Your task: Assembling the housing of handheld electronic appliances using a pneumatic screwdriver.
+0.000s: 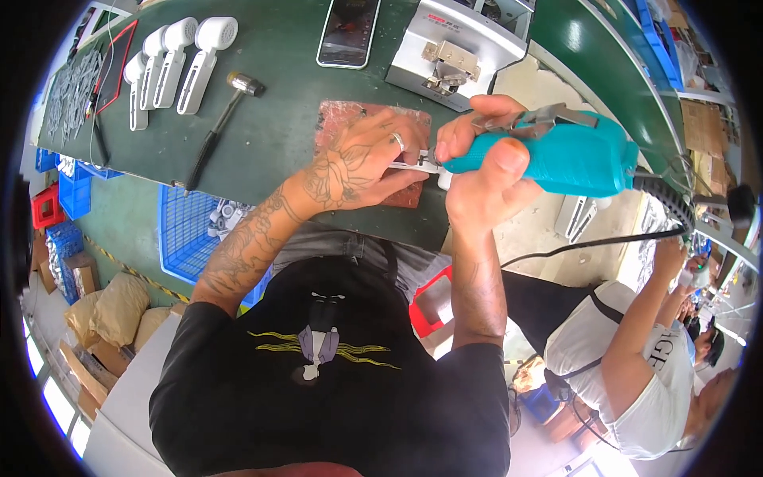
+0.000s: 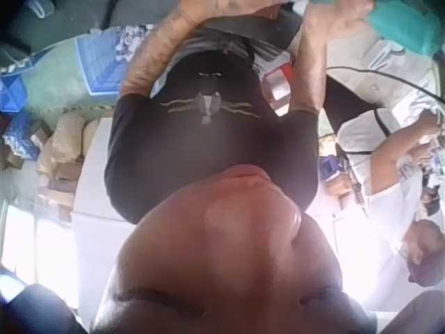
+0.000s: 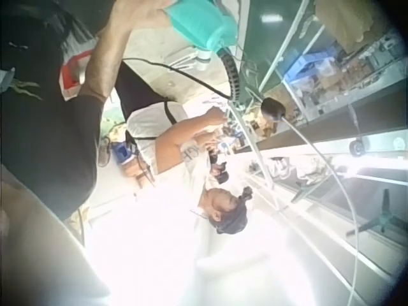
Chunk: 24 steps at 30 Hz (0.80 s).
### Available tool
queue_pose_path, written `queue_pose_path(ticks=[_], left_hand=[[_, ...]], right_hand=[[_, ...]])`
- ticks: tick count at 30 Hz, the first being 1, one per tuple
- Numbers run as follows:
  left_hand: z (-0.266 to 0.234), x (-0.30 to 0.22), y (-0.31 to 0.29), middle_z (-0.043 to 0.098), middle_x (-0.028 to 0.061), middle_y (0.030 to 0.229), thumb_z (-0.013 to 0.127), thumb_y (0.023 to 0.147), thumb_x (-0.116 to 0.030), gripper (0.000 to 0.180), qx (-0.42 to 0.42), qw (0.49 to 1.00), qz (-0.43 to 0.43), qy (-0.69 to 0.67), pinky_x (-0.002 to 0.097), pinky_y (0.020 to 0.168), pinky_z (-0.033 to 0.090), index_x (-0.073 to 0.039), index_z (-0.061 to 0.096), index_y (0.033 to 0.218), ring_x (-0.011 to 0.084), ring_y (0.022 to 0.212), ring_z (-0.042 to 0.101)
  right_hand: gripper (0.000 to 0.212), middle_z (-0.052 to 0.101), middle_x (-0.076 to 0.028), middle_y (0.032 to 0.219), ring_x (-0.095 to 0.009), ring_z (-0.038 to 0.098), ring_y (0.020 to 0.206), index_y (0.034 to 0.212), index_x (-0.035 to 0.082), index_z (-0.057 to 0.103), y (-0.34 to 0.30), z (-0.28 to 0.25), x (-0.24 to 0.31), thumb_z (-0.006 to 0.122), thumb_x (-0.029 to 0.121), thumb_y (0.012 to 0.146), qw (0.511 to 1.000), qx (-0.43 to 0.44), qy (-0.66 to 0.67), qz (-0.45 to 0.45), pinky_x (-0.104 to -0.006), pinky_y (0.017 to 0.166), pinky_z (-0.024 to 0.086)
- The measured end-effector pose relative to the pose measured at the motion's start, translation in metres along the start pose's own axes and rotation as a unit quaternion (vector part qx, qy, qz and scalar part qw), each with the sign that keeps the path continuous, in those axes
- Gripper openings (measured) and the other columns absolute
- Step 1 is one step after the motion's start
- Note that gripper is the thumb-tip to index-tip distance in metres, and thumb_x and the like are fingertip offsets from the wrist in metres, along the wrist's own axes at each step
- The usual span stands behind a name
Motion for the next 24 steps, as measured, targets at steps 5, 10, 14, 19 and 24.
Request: queue_pose_path(ticks=[5, 10, 14, 19, 24], left_hand=[[-0.002, -0.005, 0.002, 0.064, 0.0103, 0.111, 0.078, 0.08, -0.023, 0.028, -0.015, 0.999, -0.014, 0.042, 0.0445, 0.086, 0.053, -0.004, 0.063, 0.096, 0.0342, 0.105, 0.061], [0.002, -0.004, 0.001, 0.064, 0.01, 0.109, 0.076, 0.081, -0.024, 0.026, -0.046, 0.998, 0.015, 0.045, 0.0427, 0.082, 0.052, -0.004, 0.065, 0.095, 0.0332, 0.098, 0.06], [-0.012, -0.004, 0.009, 0.063, 0.0095, 0.105, 0.074, 0.083, -0.024, 0.025, -0.026, 0.999, 0.002, 0.043, 0.0436, 0.085, 0.05, -0.004, 0.067, 0.097, 0.0317, 0.1, 0.058], [-0.013, 0.01, 0.008, 0.06, 0.0069, 0.107, 0.07, 0.09, -0.035, 0.031, 0.037, 0.994, -0.026, 0.104, 0.0432, 0.096, 0.045, -0.01, 0.07, 0.109, 0.0287, 0.107, 0.053], [-0.009, 0.008, -0.007, 0.06, 0.0088, 0.114, 0.067, 0.092, -0.043, 0.04, -0.025, 0.988, 0.03, 0.15, 0.0446, 0.1, 0.043, -0.013, 0.068, 0.119, 0.03, 0.111, 0.055]], right_hand=[[0.077, 0.054, -0.009, 0.062, -0.02, 0.055, 0.055, 0.108, -0.011, 0.056, 0.001, 0.001, -0.001, 0.067, 0.063, 0.088, 1.0, 0.012, -0.016, -0.024, -0.0333, 0.053, 0.047], [0.077, 0.054, -0.008, 0.064, -0.019, 0.056, 0.057, 0.112, -0.012, 0.056, 0.002, 0.004, 0.001, 0.062, 0.062, 0.092, 1.0, 0.01, -0.014, -0.02, -0.0322, 0.054, 0.047], [0.073, 0.055, -0.007, 0.066, -0.019, 0.057, 0.06, 0.115, -0.011, 0.056, 0.012, 0.009, 0.005, 0.058, 0.059, 0.096, 0.999, 0.012, -0.014, -0.042, -0.0312, 0.056, 0.047], [0.059, 0.056, -0.005, 0.068, -0.016, 0.055, 0.061, 0.115, -0.008, 0.059, 0.049, 0.022, 0.016, 0.048, 0.048, 0.104, 0.986, -0.032, -0.107, -0.12, -0.0302, 0.06, 0.046], [0.041, 0.062, -0.004, 0.064, -0.011, 0.057, 0.061, 0.1, -0.005, 0.065, 0.071, 0.033, -0.005, 0.057, 0.035, 0.104, 0.977, -0.005, -0.141, -0.158, -0.0259, 0.059, 0.044]])
Point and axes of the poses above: each hand's wrist, its own y-axis towards the middle knuckle, its own z-axis out of the palm, x = y × z, the point moved 4 cm from there along y, towards the middle knuckle
